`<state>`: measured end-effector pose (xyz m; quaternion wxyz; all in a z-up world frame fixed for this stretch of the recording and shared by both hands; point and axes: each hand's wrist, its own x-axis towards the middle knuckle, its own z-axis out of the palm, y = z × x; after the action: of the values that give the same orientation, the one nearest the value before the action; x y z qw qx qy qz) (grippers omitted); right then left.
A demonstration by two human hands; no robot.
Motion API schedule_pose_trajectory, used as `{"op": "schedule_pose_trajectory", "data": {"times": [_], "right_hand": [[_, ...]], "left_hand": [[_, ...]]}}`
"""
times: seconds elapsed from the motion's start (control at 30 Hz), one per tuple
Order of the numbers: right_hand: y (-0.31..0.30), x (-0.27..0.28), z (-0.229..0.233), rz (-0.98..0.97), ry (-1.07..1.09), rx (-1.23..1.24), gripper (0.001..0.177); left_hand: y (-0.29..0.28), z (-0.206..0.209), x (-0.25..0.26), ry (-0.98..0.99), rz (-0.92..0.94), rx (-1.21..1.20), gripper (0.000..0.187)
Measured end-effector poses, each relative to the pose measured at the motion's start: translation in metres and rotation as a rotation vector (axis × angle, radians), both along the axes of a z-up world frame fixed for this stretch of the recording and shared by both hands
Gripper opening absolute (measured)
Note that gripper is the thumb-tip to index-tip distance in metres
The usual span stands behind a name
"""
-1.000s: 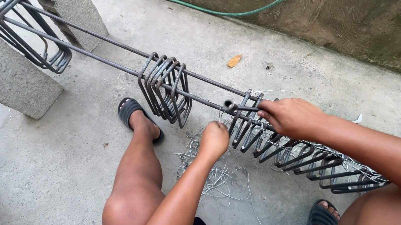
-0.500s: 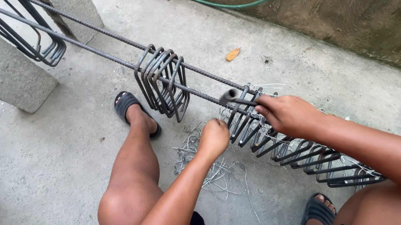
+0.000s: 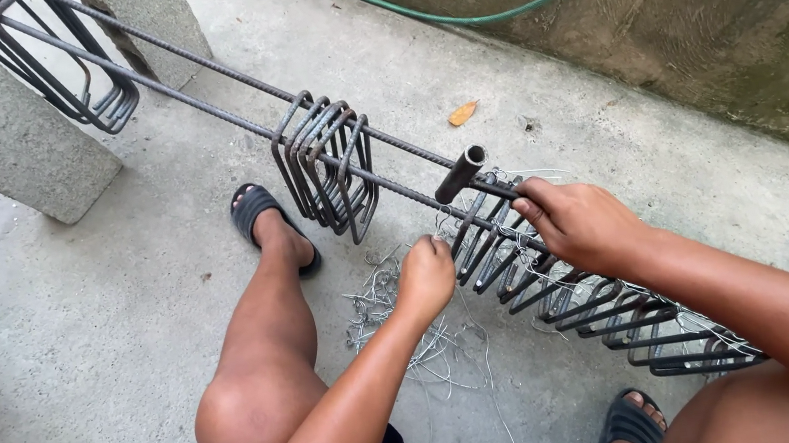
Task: Tying rebar stirrups to longitudinal bars using wire and a twisting tool
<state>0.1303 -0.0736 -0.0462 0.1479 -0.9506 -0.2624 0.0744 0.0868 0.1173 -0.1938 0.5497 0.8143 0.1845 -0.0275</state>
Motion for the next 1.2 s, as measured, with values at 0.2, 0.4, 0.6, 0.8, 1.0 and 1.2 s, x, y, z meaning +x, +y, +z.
{"op": "schedule_pose_trajectory", "data": {"times": [0.2, 0.4, 0.6, 0.8, 1.0, 1.2], "right_hand": [[-0.009, 0.000, -0.015, 0.028, -0.006, 0.013, 0.026], [-0.010, 0.006, -0.031, 0.095, -0.039, -0.050, 0.024], [-0.011, 0.008, -0.035, 0.139, -0.121, -0.038, 0.023], [-0.023, 0.016, -0.045, 0.160, -0.155, 0.002, 0.020], [-0.022, 0.016, -0.044, 0.197, -0.214, -0.092, 0.021], [-0.023, 0.014, -0.044, 0.171, -0.173, -0.028, 0.021]], "left_hand": [[-0.001, -0.007, 0.003, 0.040, -0.005, -0.018, 0.047], [-0.003, -0.013, 0.004, 0.055, -0.003, -0.008, 0.048], [-0.009, -0.011, 0.003, 0.063, 0.008, -0.008, 0.047], [-0.010, -0.013, 0.002, 0.063, 0.001, -0.001, 0.047], [-0.008, -0.025, 0.007, 0.065, -0.005, -0.004, 0.048], [-0.009, -0.028, 0.010, 0.062, -0.001, 0.005, 0.049]]}}
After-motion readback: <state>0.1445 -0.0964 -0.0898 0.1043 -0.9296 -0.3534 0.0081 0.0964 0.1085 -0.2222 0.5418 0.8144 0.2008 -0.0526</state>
